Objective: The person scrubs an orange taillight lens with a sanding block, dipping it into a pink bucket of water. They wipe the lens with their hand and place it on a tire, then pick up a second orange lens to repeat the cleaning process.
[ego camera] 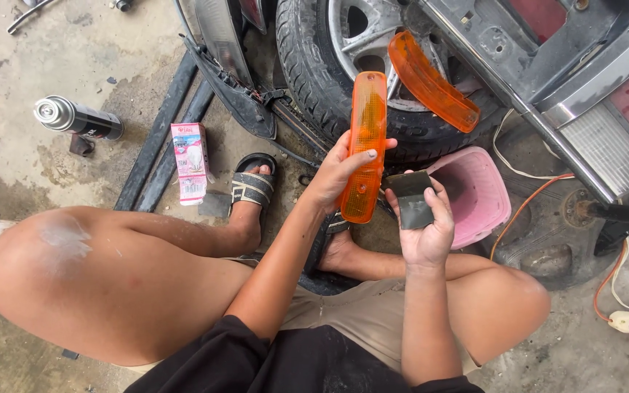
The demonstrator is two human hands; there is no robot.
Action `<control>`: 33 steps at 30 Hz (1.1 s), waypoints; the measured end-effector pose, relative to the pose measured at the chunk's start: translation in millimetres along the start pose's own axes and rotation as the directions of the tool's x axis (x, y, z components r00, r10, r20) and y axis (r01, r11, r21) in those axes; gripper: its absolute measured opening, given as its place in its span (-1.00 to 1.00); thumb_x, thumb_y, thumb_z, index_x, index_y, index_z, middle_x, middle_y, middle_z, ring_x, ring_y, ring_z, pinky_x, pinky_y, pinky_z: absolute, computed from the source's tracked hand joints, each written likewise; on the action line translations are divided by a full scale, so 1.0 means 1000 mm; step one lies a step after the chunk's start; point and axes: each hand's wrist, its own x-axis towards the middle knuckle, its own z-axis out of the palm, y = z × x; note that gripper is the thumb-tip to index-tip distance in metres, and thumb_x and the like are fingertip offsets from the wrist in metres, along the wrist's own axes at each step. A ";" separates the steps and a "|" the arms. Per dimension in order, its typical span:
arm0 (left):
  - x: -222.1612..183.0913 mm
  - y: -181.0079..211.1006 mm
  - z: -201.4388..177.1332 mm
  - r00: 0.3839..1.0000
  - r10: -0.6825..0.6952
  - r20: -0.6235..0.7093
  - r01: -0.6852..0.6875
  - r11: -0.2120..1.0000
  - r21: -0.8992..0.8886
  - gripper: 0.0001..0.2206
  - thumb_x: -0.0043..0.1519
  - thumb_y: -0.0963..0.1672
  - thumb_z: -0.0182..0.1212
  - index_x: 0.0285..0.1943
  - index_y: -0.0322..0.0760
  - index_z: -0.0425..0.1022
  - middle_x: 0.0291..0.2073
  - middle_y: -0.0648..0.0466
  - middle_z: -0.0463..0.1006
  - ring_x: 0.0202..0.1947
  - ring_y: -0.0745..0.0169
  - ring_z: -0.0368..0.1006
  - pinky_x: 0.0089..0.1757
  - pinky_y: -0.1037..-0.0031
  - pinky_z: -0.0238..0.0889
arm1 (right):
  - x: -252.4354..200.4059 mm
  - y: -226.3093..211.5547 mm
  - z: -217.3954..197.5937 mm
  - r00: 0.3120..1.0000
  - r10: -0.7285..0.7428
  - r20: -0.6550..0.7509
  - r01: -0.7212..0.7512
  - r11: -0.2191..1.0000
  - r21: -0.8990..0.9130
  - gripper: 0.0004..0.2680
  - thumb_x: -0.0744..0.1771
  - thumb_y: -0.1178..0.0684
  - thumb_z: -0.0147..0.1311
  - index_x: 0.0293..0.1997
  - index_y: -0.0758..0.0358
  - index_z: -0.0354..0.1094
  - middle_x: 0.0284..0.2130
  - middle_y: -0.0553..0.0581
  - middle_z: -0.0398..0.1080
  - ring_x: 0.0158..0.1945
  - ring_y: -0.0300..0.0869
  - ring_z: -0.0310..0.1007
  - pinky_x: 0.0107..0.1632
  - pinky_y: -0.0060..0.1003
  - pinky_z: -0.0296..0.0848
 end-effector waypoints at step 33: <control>-0.009 -0.063 -0.033 0.993 -0.023 -0.115 0.082 0.836 0.542 -0.66 0.45 0.01 0.00 0.29 -0.14 0.49 -0.01 0.04 0.60 -0.08 0.30 0.49 -0.03 0.27 0.42 | 0.052 0.069 -0.012 0.801 -0.186 0.569 0.547 0.613 -0.571 -0.41 0.47 -0.28 -0.27 0.61 0.24 -0.45 0.55 0.25 -0.58 0.58 0.06 -0.66 0.54 0.03 -0.61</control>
